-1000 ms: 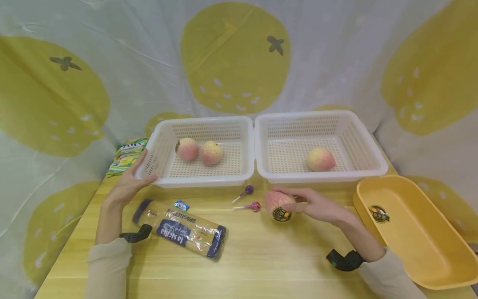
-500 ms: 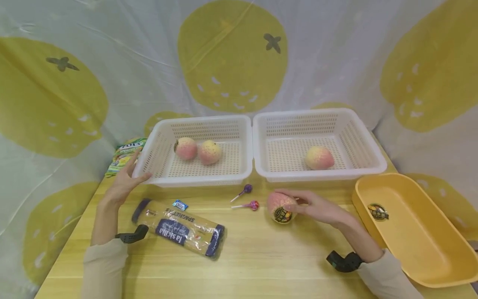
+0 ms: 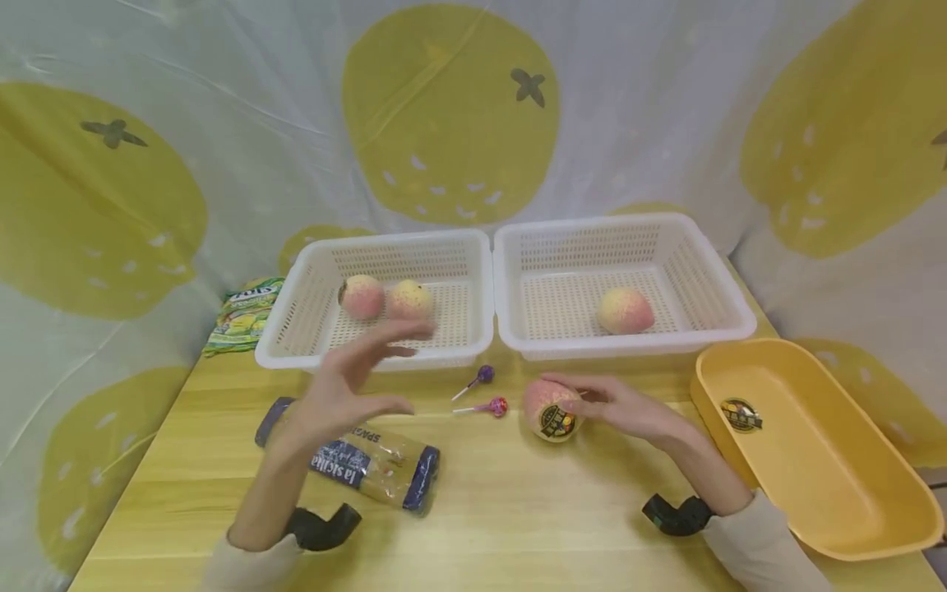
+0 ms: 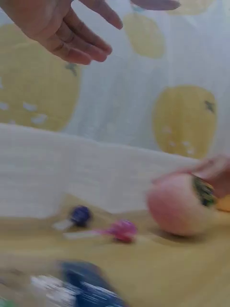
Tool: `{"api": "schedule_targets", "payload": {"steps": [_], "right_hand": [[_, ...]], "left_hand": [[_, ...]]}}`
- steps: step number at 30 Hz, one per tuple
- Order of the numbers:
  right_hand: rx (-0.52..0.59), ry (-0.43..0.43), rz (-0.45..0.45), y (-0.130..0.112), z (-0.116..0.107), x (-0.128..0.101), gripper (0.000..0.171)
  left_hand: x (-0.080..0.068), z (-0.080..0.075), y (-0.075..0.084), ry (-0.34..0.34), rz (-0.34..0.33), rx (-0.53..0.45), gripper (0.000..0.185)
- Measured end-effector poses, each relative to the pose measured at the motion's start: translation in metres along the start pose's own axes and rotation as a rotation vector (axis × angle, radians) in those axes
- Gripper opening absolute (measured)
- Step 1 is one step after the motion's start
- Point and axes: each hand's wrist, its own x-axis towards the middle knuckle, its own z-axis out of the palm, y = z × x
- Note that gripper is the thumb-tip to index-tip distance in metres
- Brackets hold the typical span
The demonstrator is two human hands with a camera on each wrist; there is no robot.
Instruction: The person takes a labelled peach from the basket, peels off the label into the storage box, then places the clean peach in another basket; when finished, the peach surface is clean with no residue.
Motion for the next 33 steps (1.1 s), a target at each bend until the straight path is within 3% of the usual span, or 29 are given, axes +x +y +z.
{"api": "schedule_targets", "payload": {"steps": [3, 5, 8, 11, 18, 27, 33], "right_hand": [[0.014, -0.002, 0.0, 0.002, 0.0, 0.001, 0.051], [0.024, -0.008, -0.006, 0.004, -0.001, 0.001, 0.051], [0.046, -0.01, -0.008, 0.006, -0.002, 0.001, 0.05], [0.05, -0.005, -0.009, 0.007, -0.003, 0.0, 0.051], [0.07, -0.007, 0.002, 0.007, -0.003, 0.002, 0.049], [-0.004, 0.102, -0.022, 0.005, 0.003, -0.004, 0.048], [0.031, 0.183, -0.045, 0.006, 0.004, -0.004, 0.042]], "left_hand": [[0.007, 0.052, -0.01, -0.124, -0.129, 0.057, 0.083], [0.011, 0.082, -0.022, -0.167, -0.203, 0.093, 0.083], [0.016, 0.118, -0.039, -0.182, -0.284, 0.1, 0.081], [0.021, 0.14, -0.051, -0.136, -0.35, 0.046, 0.074], [0.026, 0.148, -0.065, -0.024, -0.423, -0.027, 0.051], [0.027, 0.15, -0.07, 0.052, -0.448, 0.023, 0.049], [0.029, 0.151, -0.066, 0.065, -0.469, 0.15, 0.054]]}}
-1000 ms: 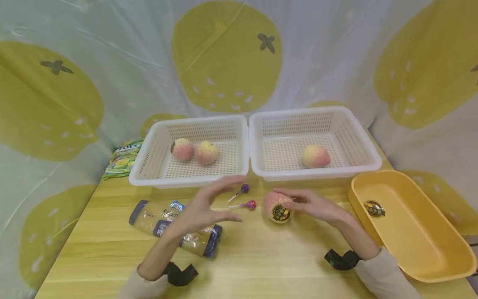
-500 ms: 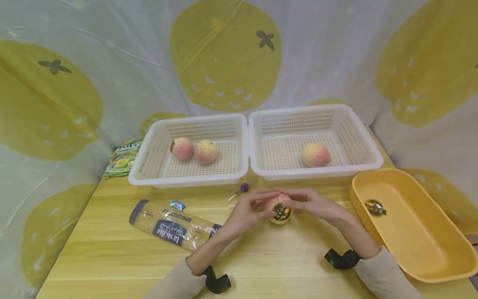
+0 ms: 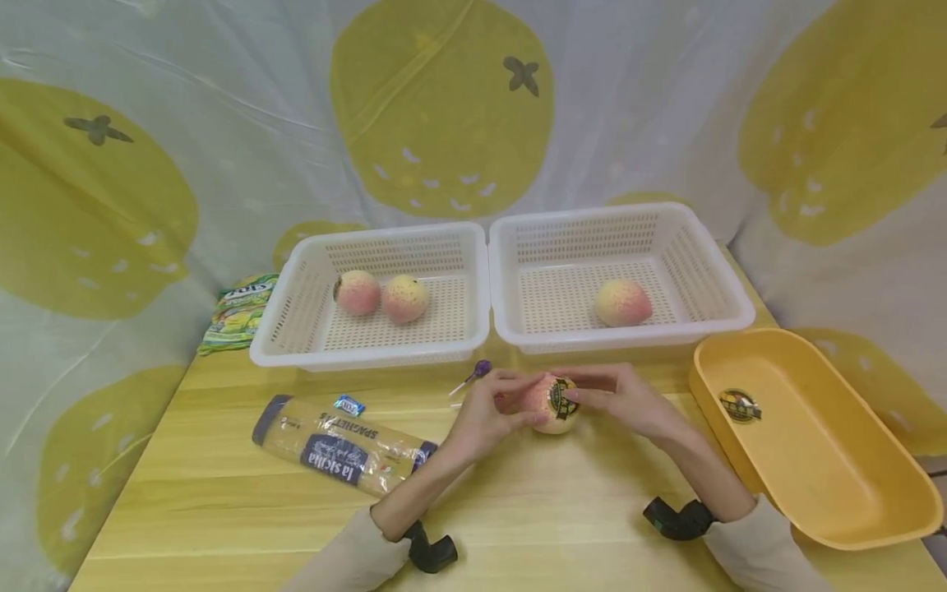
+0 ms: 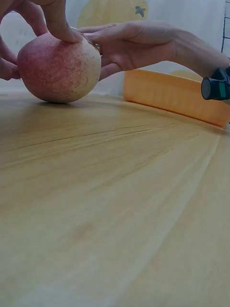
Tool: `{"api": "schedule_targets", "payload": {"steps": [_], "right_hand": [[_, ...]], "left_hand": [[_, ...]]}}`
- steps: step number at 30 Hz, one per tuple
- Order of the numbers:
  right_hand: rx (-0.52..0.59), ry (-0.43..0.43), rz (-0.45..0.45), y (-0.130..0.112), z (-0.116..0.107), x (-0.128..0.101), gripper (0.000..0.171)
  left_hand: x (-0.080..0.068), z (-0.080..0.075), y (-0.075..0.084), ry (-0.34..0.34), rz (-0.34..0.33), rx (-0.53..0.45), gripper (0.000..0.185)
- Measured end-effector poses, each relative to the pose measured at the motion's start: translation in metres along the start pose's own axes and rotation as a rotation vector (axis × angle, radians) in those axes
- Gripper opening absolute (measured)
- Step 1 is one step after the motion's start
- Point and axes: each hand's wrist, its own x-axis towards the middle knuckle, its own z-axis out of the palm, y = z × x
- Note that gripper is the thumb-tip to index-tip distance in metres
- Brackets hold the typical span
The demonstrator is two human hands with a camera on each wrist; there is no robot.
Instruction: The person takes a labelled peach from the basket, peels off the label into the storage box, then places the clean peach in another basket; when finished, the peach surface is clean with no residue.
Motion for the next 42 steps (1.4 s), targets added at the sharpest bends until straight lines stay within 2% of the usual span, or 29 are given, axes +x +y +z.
{"api": "schedule_targets", "payload": {"steps": [2, 7, 15, 22, 29, 36, 42], "right_hand": [[0.02, 0.02, 0.007, 0.0, -0.001, -0.001, 0.041], [-0.003, 0.065, 0.012, 0.001, -0.001, -0.003, 0.04], [-0.034, 0.133, 0.008, 0.004, -0.002, -0.002, 0.034], [-0.011, 0.069, 0.007, 0.008, -0.008, 0.008, 0.029], [0.011, 0.008, -0.06, 0.008, -0.012, 0.012, 0.023], [-0.03, 0.016, -0.089, 0.005, -0.014, 0.014, 0.01], [-0.101, 0.046, -0.182, -0.003, -0.013, 0.01, 0.006]], "left_hand": [[0.001, 0.0, 0.001, -0.013, 0.019, 0.003, 0.054], [0.005, 0.001, -0.002, -0.086, 0.07, -0.089, 0.054], [0.008, -0.001, -0.005, -0.141, 0.086, -0.123, 0.051], [0.012, -0.004, -0.007, -0.172, 0.059, -0.17, 0.049], [0.015, -0.005, -0.006, -0.211, 0.053, -0.198, 0.05], [0.016, -0.006, -0.005, -0.219, 0.044, -0.212, 0.05], [0.015, -0.008, -0.006, -0.221, 0.027, -0.215, 0.05]]}}
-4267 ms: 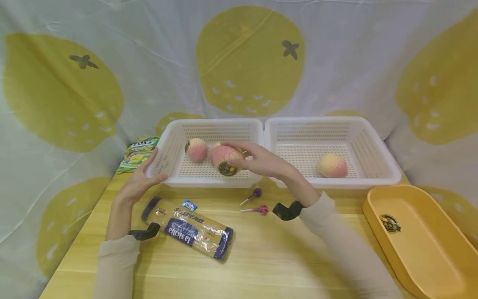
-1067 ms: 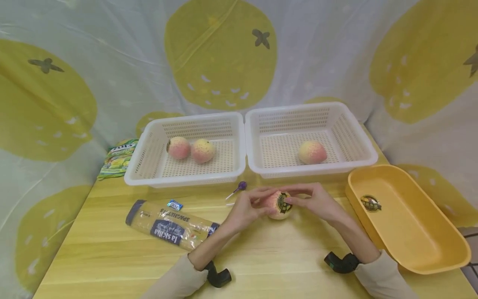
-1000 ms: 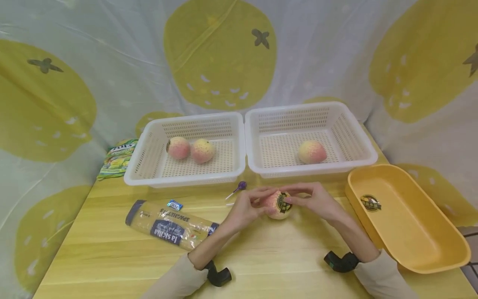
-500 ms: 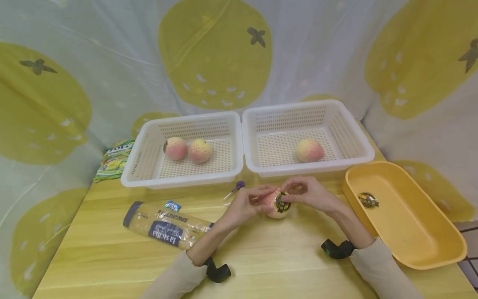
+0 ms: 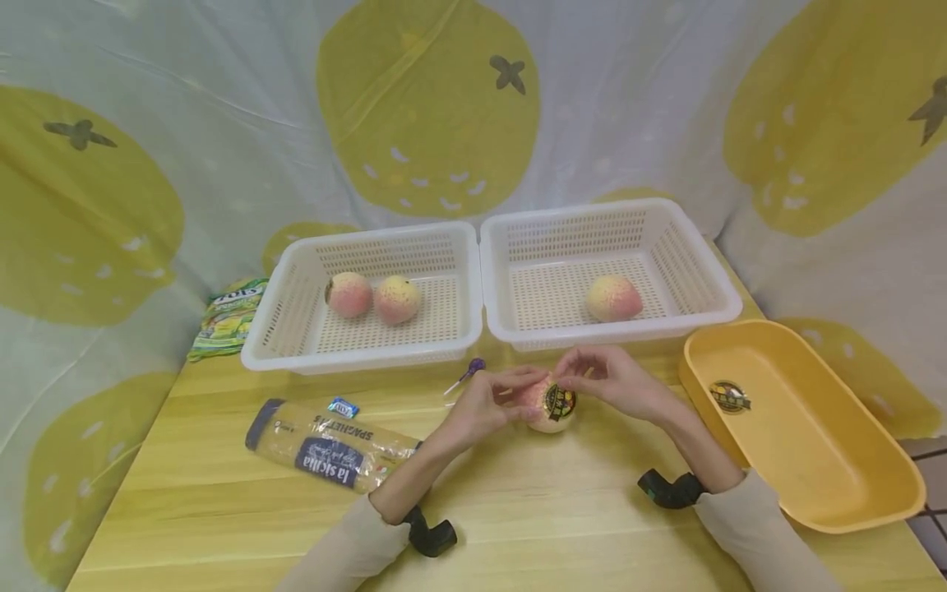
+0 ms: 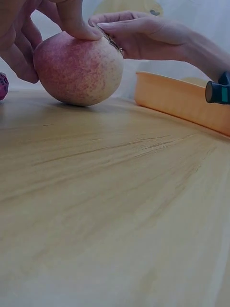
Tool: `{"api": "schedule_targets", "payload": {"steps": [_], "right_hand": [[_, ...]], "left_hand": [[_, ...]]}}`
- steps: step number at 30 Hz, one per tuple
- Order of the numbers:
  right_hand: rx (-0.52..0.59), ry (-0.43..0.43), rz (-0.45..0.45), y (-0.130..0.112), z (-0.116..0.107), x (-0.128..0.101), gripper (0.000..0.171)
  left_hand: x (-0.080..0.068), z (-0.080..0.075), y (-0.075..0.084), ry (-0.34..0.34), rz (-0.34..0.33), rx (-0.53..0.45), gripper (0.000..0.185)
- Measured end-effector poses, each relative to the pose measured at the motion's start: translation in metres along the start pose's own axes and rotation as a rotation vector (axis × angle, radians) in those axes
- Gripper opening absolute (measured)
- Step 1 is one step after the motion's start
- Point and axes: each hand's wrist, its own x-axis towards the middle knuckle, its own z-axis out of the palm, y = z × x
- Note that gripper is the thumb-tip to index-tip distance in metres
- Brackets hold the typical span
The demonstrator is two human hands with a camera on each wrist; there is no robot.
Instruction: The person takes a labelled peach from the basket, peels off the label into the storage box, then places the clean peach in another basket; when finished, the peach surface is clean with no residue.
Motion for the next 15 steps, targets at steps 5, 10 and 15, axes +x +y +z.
{"api": "schedule_targets", "payload": {"steps": [5, 10, 15], "right_hand": [[-0.048, 0.058, 0.01, -0.017, -0.004, -0.015, 0.007], [-0.087, 0.173, 0.116, -0.032, -0.031, -0.044, 0.012], [-0.054, 0.298, 0.202, -0.024, -0.081, -0.078, 0.017]], "left_hand": [[0.001, 0.001, 0.0, 0.002, -0.008, -0.027, 0.05], [0.001, 0.001, -0.001, 0.001, -0.008, -0.045, 0.049], [0.001, -0.001, -0.001, 0.002, -0.018, -0.031, 0.048]]}}
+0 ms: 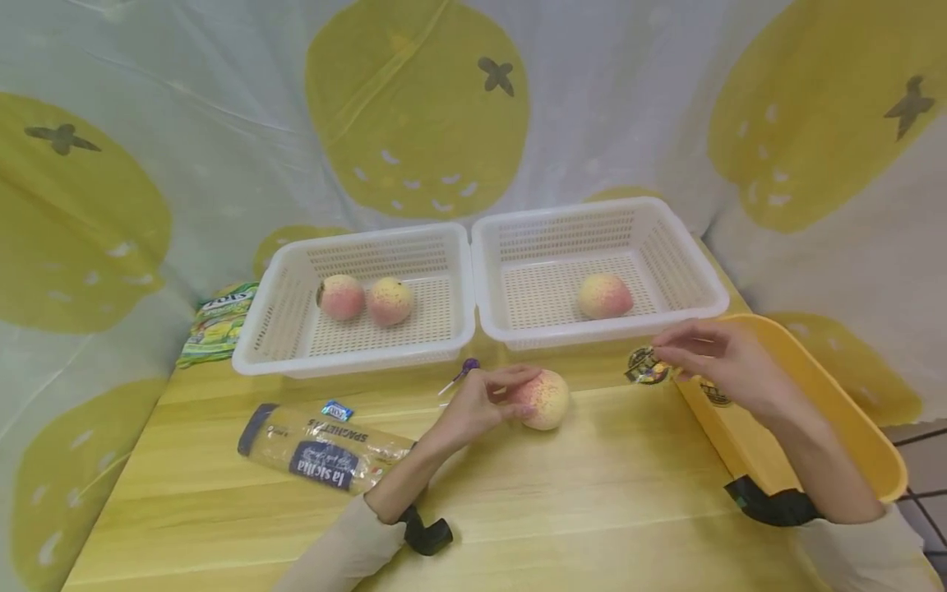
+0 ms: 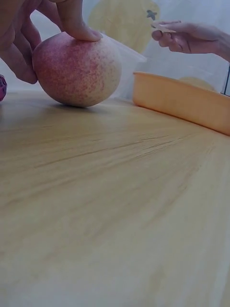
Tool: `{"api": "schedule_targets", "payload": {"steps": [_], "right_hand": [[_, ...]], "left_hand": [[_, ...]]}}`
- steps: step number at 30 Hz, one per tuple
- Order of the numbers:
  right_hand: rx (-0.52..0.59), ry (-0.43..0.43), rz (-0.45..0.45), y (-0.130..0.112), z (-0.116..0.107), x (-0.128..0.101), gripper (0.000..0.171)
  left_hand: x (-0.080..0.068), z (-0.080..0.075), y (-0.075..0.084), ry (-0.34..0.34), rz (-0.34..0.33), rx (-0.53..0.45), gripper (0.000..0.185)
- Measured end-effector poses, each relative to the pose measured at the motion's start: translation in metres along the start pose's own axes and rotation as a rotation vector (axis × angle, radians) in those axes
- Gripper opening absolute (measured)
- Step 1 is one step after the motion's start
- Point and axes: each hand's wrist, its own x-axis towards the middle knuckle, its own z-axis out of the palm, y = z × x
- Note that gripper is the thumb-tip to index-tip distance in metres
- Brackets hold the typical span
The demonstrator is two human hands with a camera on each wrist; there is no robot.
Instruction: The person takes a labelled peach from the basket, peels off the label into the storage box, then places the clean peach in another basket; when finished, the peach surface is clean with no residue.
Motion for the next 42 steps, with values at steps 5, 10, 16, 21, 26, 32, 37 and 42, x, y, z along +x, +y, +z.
{"api": "schedule_targets", "payload": {"steps": [5, 10, 16, 21, 26, 32, 37, 42], "right_hand": [[0.069, 0.05, 0.059, 0.037, -0.05, -0.002, 0.023], [0.154, 0.032, 0.127, 0.075, -0.075, -0.002, 0.035], [0.155, -0.044, 0.224, 0.119, -0.079, 0.012, 0.034], [0.186, -0.121, 0.322, 0.122, -0.076, 0.023, 0.033], [0.125, -0.127, 0.355, 0.109, -0.07, 0.023, 0.033], [-0.262, -0.163, 0.247, 0.086, -0.084, 0.02, 0.031], [-0.316, -0.07, 0.157, 0.06, -0.101, 0.033, 0.03], [-0.266, -0.11, 0.1, 0.05, -0.105, 0.06, 0.052]], "left_hand": [[0.0, -0.003, 0.0, 0.01, 0.0, 0.016, 0.049], [0.0, -0.004, 0.002, 0.016, 0.003, 0.009, 0.049], [-0.001, -0.005, 0.001, 0.028, -0.002, 0.028, 0.049], [-0.001, -0.008, 0.0, 0.033, -0.007, 0.041, 0.049], [-0.001, -0.008, -0.002, 0.031, -0.006, 0.03, 0.048], [0.0, -0.006, -0.003, 0.031, 0.0, 0.025, 0.048], [-0.001, -0.004, -0.002, 0.036, -0.011, 0.004, 0.048], [-0.002, -0.001, -0.002, 0.037, -0.005, 0.011, 0.049]]}}
